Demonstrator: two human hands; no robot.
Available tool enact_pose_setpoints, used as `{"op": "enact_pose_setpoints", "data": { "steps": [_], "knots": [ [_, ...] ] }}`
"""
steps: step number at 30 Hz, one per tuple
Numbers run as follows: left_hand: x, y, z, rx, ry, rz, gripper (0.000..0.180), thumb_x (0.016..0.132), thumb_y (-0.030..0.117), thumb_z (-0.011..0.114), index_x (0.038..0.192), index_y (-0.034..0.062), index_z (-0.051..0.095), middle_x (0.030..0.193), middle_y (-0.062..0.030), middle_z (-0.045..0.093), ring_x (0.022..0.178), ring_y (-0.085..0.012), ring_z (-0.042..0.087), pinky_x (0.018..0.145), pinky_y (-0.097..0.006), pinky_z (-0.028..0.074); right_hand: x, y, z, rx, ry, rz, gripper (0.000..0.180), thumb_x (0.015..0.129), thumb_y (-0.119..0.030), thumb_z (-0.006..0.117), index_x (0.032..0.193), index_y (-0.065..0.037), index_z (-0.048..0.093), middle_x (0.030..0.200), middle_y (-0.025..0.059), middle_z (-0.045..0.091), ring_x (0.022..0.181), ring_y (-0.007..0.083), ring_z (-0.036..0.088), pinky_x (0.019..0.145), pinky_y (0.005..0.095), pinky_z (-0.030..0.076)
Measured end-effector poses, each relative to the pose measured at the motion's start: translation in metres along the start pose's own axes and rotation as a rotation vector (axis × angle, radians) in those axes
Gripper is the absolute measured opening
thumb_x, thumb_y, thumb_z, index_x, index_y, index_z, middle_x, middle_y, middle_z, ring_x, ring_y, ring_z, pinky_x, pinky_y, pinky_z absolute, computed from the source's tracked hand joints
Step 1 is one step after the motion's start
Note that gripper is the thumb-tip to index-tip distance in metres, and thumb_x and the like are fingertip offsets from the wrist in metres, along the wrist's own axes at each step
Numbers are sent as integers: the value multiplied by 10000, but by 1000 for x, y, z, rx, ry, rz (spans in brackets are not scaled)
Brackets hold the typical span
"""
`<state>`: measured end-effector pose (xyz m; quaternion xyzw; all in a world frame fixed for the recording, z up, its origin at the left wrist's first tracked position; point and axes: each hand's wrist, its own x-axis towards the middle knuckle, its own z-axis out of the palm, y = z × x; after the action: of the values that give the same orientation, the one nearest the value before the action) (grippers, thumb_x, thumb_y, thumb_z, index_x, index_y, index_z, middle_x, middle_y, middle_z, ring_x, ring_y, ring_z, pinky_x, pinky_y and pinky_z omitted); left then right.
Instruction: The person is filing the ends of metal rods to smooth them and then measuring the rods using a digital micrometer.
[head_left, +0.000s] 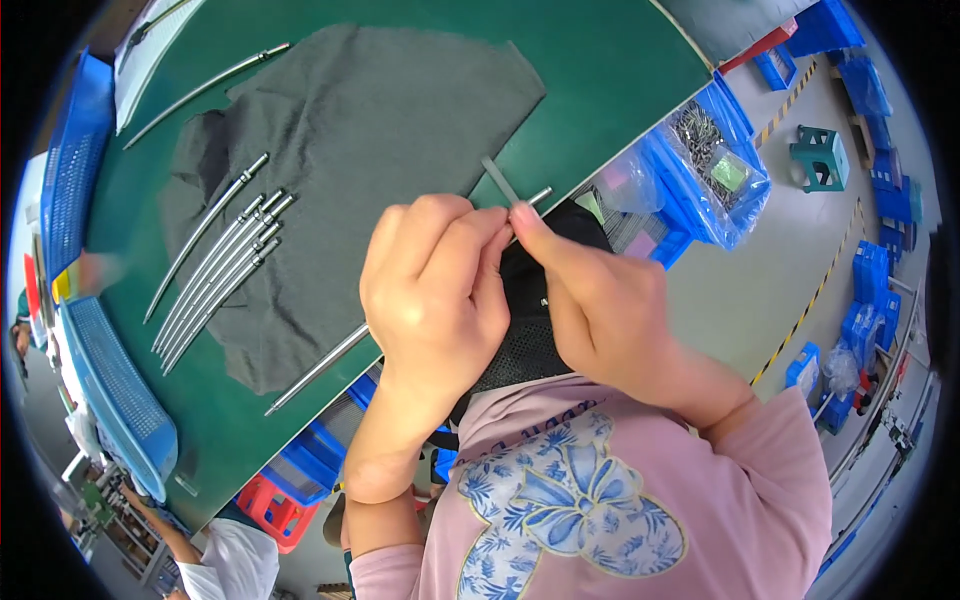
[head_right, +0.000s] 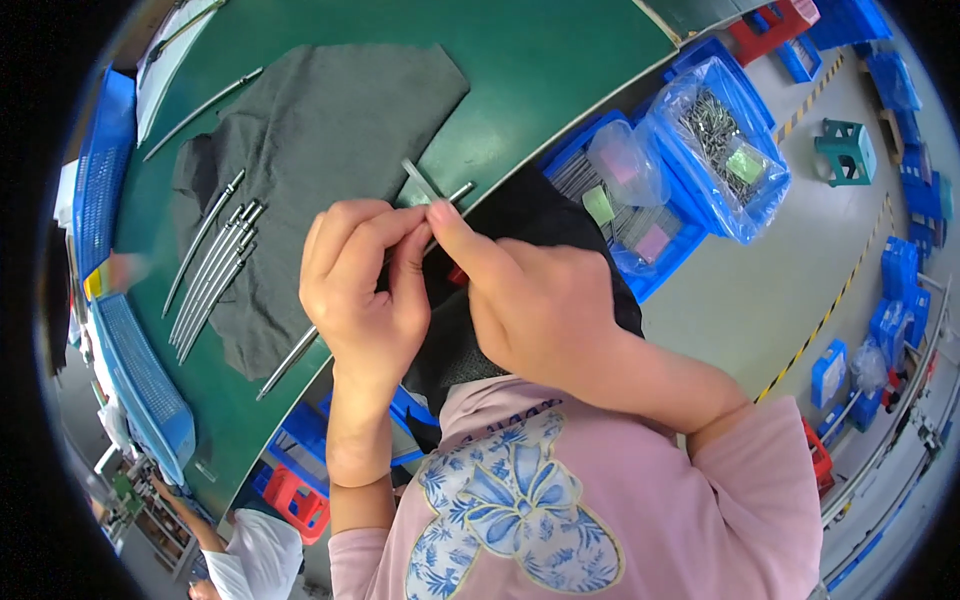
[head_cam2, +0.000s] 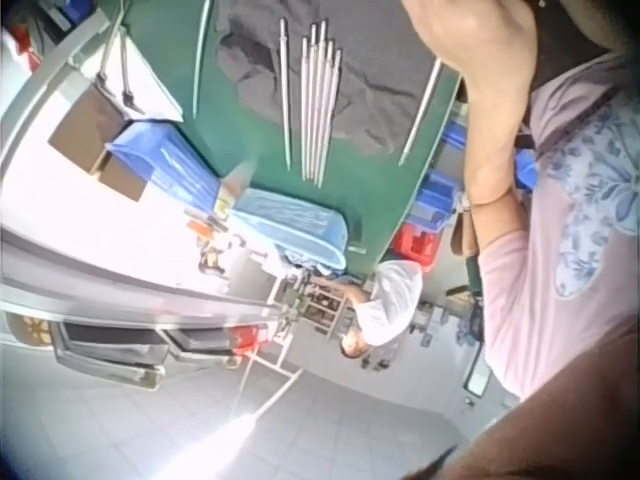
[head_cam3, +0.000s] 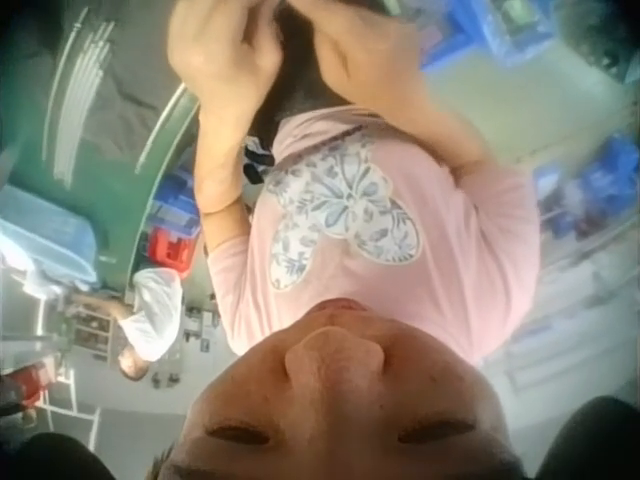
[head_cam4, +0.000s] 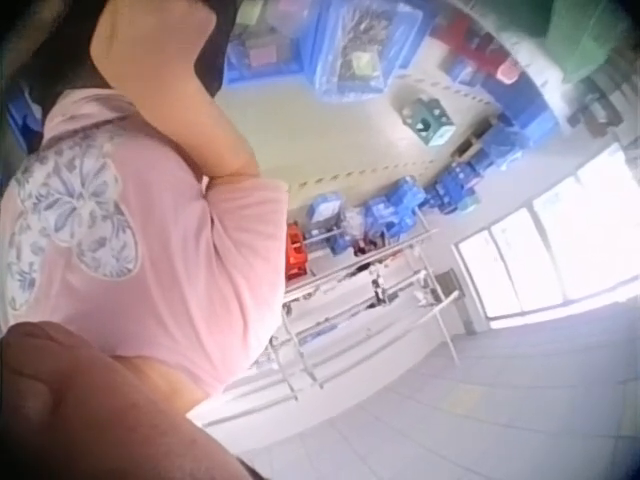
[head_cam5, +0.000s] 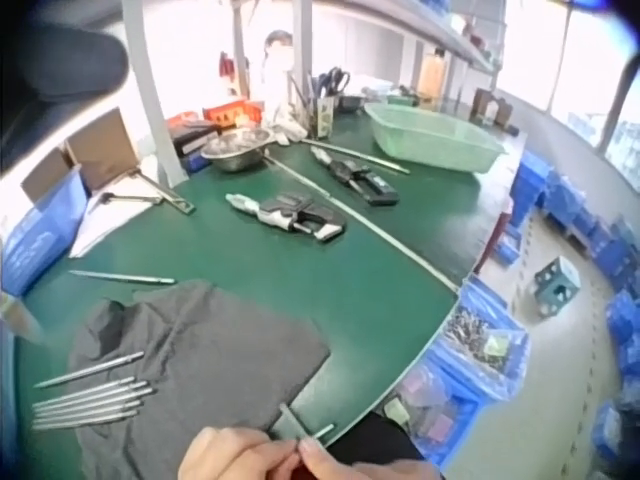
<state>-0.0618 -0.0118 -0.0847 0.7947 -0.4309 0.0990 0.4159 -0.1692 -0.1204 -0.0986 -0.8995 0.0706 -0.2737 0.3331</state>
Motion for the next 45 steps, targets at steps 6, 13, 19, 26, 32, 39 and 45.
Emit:
{"op": "enact_pose_setpoints", "data": {
  "steps": [6,13,19,26,32,39,45],
  "knots": [
    [-3,-1,1,-16,3,14,185,624,-41,715,781,33,653,756,-59,572,629,-236,526,545,-328,428,-24,3,-4,-34,-77,-1,530,711,47,556,1238,-13,584,535,15,459,399,160,450,388,294,367],
    [-3,-2,1,-21,21,11,193,614,-44,716,782,29,653,747,-60,570,624,-234,524,538,-329,427,-29,10,5,-40,-55,-63,487,717,105,546,1202,72,571,570,69,511,417,190,486,400,288,361],
    [0,0,0,-9,25,20,188,615,-43,715,776,27,650,739,-61,566,619,-236,524,532,-327,425,-36,18,23,-47,112,-113,502,667,47,553,1164,37,622,558,18,470,387,144,417,383,278,343],
    [-3,0,0,-16,23,24,188,610,-44,715,771,26,647,736,-62,562,616,-233,522,529,-329,424,-28,17,20,-70,101,-135,492,672,40,556,1158,31,630,537,10,451,383,142,409,386,279,348],
    [-2,1,1,-4,21,14,191,606,-44,718,770,26,649,739,-62,563,618,-234,524,531,-329,427,-2,10,6,37,62,-112,520,689,38,565,1206,-5,611,540,22,464,390,169,449,381,302,366],
    [-3,0,3,-7,42,29,197,603,-44,717,774,26,649,746,-61,561,611,-234,517,531,-331,428,-3,1,-13,29,-79,-10,510,710,7,570,1218,-27,610,519,30,479,379,185,455,387,319,382],
    [-5,1,2,-16,44,13,194,603,-42,711,774,24,647,748,-61,563,621,-234,520,529,-328,426,-12,-5,-23,-69,-159,-14,497,722,73,547,1214,16,590,606,77,547,416,199,498,408,316,387]
  ]
}}
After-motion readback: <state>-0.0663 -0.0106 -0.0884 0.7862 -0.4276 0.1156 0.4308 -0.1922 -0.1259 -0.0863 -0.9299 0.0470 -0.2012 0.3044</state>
